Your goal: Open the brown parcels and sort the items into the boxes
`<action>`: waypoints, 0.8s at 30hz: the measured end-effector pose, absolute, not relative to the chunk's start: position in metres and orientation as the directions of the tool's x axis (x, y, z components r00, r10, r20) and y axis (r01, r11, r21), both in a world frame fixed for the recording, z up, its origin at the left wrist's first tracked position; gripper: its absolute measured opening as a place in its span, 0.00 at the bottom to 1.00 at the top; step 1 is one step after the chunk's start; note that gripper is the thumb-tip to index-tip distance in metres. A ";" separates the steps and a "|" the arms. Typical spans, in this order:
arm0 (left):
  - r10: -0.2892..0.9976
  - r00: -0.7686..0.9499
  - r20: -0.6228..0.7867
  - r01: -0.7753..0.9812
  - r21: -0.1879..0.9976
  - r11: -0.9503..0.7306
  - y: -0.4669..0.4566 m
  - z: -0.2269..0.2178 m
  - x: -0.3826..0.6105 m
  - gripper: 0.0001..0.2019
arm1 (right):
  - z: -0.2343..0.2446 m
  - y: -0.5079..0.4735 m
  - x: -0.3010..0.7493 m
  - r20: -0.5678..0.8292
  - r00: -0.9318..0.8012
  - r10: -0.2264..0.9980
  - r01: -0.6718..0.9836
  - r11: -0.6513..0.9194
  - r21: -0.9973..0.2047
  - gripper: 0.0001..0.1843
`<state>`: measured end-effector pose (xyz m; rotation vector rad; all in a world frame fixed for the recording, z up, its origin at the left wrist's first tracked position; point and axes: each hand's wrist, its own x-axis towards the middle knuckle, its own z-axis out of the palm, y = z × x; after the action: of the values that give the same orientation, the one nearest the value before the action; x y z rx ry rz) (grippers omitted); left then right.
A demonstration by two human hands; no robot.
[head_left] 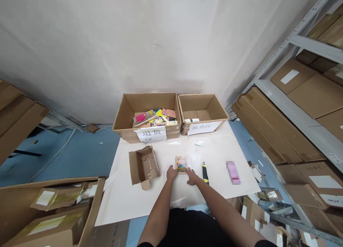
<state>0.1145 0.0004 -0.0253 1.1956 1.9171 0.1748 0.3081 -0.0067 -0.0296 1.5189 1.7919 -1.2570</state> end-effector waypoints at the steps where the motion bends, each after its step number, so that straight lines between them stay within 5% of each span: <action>1: 0.776 -0.183 -0.604 0.654 0.515 0.554 0.001 -0.027 0.117 0.26 | -0.034 -0.008 0.313 -0.806 -0.296 0.513 0.932 -0.028 -0.360 0.64; 12: 0.733 -0.215 -0.645 0.530 0.553 0.643 -0.009 -0.017 0.130 0.08 | -0.040 -0.007 0.327 -0.715 -0.381 0.587 0.872 -0.030 -0.489 0.56; 17: 0.806 -0.298 -0.512 0.528 0.615 0.586 -0.010 0.008 0.100 0.12 | -0.021 -0.012 0.329 -0.585 -0.287 0.759 0.801 -0.145 -0.581 0.46; 20: 0.858 -0.324 -0.398 0.419 0.753 0.507 -0.009 0.037 0.078 0.12 | 0.000 -0.009 0.318 -0.512 -0.284 0.811 0.599 -0.267 -0.755 0.45; 24: 0.943 -0.203 -0.265 0.074 0.956 0.284 -0.011 0.095 0.061 0.21 | 0.054 0.009 0.288 -0.425 -0.286 0.859 0.135 -0.403 -0.905 0.52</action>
<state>0.0613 -0.0112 0.0954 0.9724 1.5438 1.0813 0.2876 0.0086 0.0544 2.0398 1.8132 -2.5068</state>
